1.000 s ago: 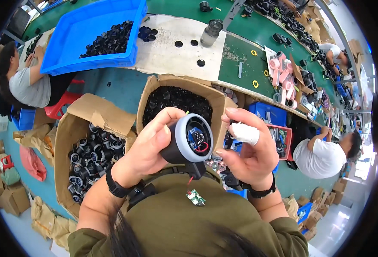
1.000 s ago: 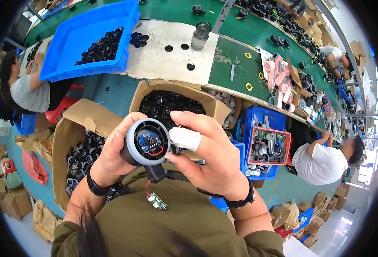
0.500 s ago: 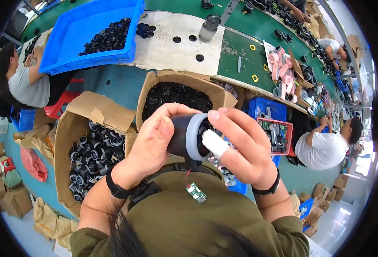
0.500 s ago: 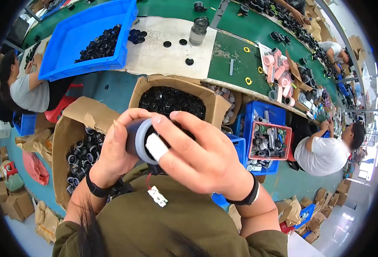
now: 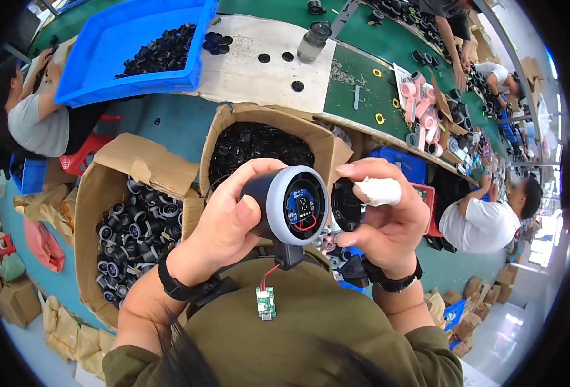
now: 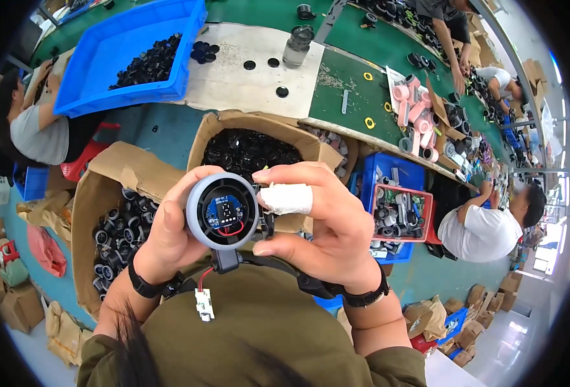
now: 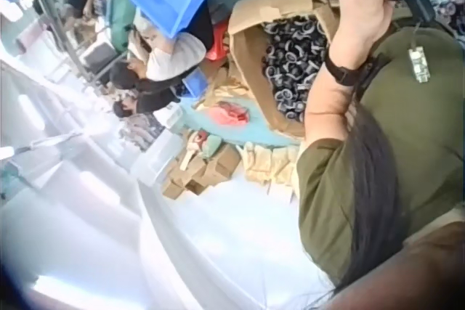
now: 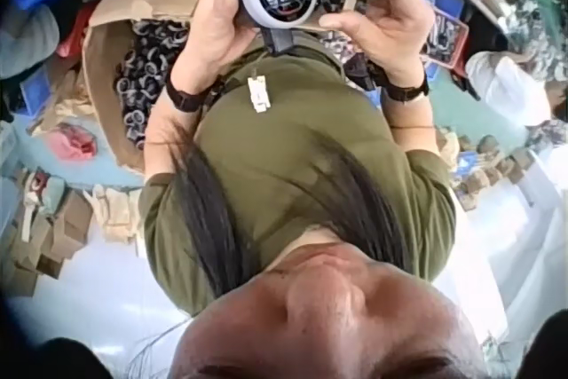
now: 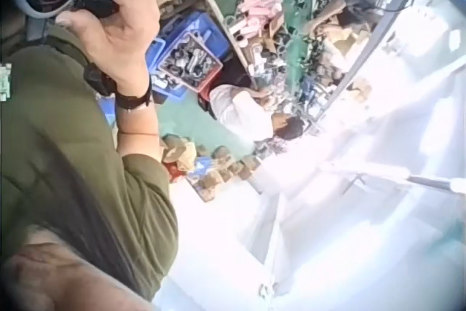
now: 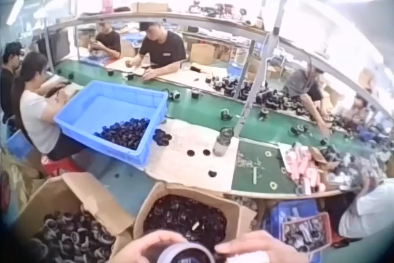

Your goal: Assembling electronic gauges by inserting internal circuitry components and attaching protective back covers.

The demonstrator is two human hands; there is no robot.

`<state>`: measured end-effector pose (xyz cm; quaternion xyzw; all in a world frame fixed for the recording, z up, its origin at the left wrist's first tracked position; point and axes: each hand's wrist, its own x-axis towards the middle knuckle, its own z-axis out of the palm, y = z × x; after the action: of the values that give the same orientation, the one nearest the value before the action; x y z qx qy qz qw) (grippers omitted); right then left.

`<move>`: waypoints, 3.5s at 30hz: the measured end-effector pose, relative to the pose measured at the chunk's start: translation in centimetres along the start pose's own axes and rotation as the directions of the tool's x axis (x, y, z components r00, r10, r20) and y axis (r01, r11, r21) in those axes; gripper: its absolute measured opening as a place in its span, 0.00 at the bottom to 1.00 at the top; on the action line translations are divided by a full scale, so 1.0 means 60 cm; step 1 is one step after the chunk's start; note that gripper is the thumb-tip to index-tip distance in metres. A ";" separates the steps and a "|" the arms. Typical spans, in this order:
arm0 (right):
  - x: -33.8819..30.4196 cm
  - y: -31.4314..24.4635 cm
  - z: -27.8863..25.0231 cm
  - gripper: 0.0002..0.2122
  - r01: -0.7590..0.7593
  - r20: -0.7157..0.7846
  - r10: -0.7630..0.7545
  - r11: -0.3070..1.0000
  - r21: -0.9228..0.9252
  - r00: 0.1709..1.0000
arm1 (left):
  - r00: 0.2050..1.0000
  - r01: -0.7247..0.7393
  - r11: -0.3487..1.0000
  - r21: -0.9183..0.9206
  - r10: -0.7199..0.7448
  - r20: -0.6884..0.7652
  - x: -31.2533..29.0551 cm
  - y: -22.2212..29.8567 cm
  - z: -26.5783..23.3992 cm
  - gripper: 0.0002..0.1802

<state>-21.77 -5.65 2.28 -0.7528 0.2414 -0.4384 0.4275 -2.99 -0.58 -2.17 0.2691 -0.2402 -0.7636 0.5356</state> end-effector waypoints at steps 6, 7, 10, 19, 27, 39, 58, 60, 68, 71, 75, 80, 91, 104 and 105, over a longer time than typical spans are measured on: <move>-0.004 -0.001 0.009 0.19 -0.042 -0.016 0.043 0.995 0.085 0.999 | 1.000 -0.004 0.998 0.055 0.004 0.016 -0.001 0.001 0.001 0.45; -0.004 -0.002 0.010 0.19 -0.046 -0.008 0.047 0.995 0.085 0.999 | 1.000 -0.006 0.998 0.063 0.005 0.019 -0.001 0.001 0.001 0.45; -0.002 0.006 0.007 0.20 0.045 0.025 -0.046 0.999 0.020 0.999 | 0.999 -0.032 0.990 0.140 0.031 0.013 -0.001 0.001 -0.001 0.44; -0.005 -0.002 0.010 0.18 -0.220 -0.096 0.331 0.790 0.572 0.939 | 1.000 -0.023 0.993 0.118 0.025 -0.014 -0.001 0.004 -0.003 0.47; -0.002 -0.009 0.024 0.17 -0.249 -0.112 0.370 0.791 0.558 0.922 | 1.000 -0.018 0.998 0.058 0.019 -0.002 0.000 0.001 -0.004 0.43; 0.005 -0.010 0.016 0.17 0.033 0.027 -0.029 0.982 -0.188 0.999 | 0.999 -0.030 0.997 0.073 0.028 0.019 -0.002 0.006 -0.002 0.41; 0.017 -0.008 0.012 0.15 0.114 0.127 -0.090 0.974 -0.195 0.988 | 0.999 -0.050 0.989 0.142 0.046 0.028 0.001 0.007 -0.009 0.38; 0.020 -0.004 0.011 0.16 0.145 0.146 -0.118 0.971 -0.190 0.982 | 0.999 -0.045 0.989 0.140 0.042 0.020 0.000 0.008 -0.008 0.37; 0.025 -0.007 0.006 0.15 0.047 0.222 -0.007 0.983 -0.177 0.975 | 0.999 -0.027 0.989 0.147 0.021 0.045 0.001 0.007 -0.014 0.35; 0.024 -0.005 0.006 0.13 -0.066 0.227 0.081 0.995 -0.075 0.971 | 0.999 -0.014 0.996 0.092 0.010 0.048 0.001 0.002 -0.016 0.35; 0.025 -0.004 0.008 0.15 -0.041 0.233 0.066 0.993 -0.108 0.970 | 0.998 0.042 0.998 -0.046 -0.039 0.046 0.002 0.003 -0.015 0.35; 0.028 -0.004 0.015 0.18 -0.074 0.195 0.101 0.987 -0.143 0.976 | 0.998 0.045 0.997 -0.068 -0.042 0.048 0.005 0.004 -0.015 0.35; 0.031 -0.002 0.014 0.18 -0.055 0.269 0.106 0.980 -0.193 0.957 | 0.999 -0.043 0.991 0.128 0.042 0.013 0.007 0.001 -0.022 0.38; 0.011 0.027 0.034 0.17 0.020 0.153 0.005 0.987 -0.158 0.988 | 0.945 -0.253 0.855 0.452 0.319 -0.075 0.005 -0.007 -0.021 0.31; 0.008 0.032 0.037 0.17 0.026 0.139 -0.002 0.985 -0.169 0.990 | 0.947 -0.230 0.842 0.489 0.309 -0.088 0.004 -0.006 -0.022 0.30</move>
<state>-19.61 -6.05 0.29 -0.8169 0.2423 -0.3658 0.3743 -2.44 -0.78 -3.42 0.4163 -0.4097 -0.5741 0.5739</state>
